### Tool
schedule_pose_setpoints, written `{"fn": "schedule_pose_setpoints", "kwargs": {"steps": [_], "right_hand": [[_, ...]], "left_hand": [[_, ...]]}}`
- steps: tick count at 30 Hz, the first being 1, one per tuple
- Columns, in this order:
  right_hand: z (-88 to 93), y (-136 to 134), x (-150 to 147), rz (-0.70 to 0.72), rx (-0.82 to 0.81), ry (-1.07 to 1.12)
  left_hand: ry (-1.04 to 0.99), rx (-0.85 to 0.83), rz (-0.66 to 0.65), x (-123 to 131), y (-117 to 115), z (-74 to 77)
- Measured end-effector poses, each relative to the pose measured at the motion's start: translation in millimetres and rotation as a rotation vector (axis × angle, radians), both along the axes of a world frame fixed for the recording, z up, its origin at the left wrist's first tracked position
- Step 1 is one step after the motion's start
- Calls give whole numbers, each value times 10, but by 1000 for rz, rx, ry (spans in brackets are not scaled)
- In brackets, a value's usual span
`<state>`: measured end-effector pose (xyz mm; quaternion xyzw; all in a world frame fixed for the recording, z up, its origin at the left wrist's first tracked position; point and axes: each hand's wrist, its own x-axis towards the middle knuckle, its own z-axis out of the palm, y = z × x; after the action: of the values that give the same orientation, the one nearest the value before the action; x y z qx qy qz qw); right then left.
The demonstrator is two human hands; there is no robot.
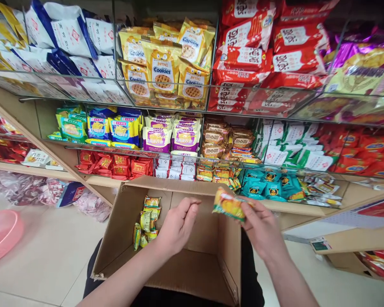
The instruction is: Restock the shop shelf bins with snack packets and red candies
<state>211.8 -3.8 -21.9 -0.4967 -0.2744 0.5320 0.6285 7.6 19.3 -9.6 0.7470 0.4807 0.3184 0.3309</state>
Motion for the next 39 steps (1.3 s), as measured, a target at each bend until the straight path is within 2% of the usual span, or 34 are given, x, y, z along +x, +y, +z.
{"fn": "schedule_pose_setpoints", "kwargs": {"steps": [3,5,8,10,15,19,23,25,28,33,37,39], "right_hand": [[-238,284,397,-244,13,9],[-469,541,577,-311,-12,-87],[-756,967,664,-263,16,-421],[-855,1221,630,-200,83,-670],[-914,1563,509,-157,99,-1075],[-912,1592,498,-57,178,-1404],[-800,1553,488,-34,211,-1814],[-741,1538,478,-26,200,-1944],[-734,1540,481,25,188,-1990],[-861,1619,536,172,260,-1879],[-872,1674,555,243,206,-1853],[-856,1644,562,225,219,-1806]], "left_hand": [[67,-77,-31,-140,-9,-197],[123,-130,-44,-239,-27,-390],[170,-198,-78,-331,-90,-647],[195,-227,-108,-356,-149,-747],[261,-264,-142,-436,-258,-805],[311,-287,-113,-543,-262,-814],[319,-300,-124,-590,-234,-864],[315,-302,-132,-591,-223,-903],[349,-314,-139,-610,-200,-966],[451,-331,-115,-777,-57,-1097],[718,-283,25,-983,132,-1250],[878,-347,42,-1068,194,-1331]]}}
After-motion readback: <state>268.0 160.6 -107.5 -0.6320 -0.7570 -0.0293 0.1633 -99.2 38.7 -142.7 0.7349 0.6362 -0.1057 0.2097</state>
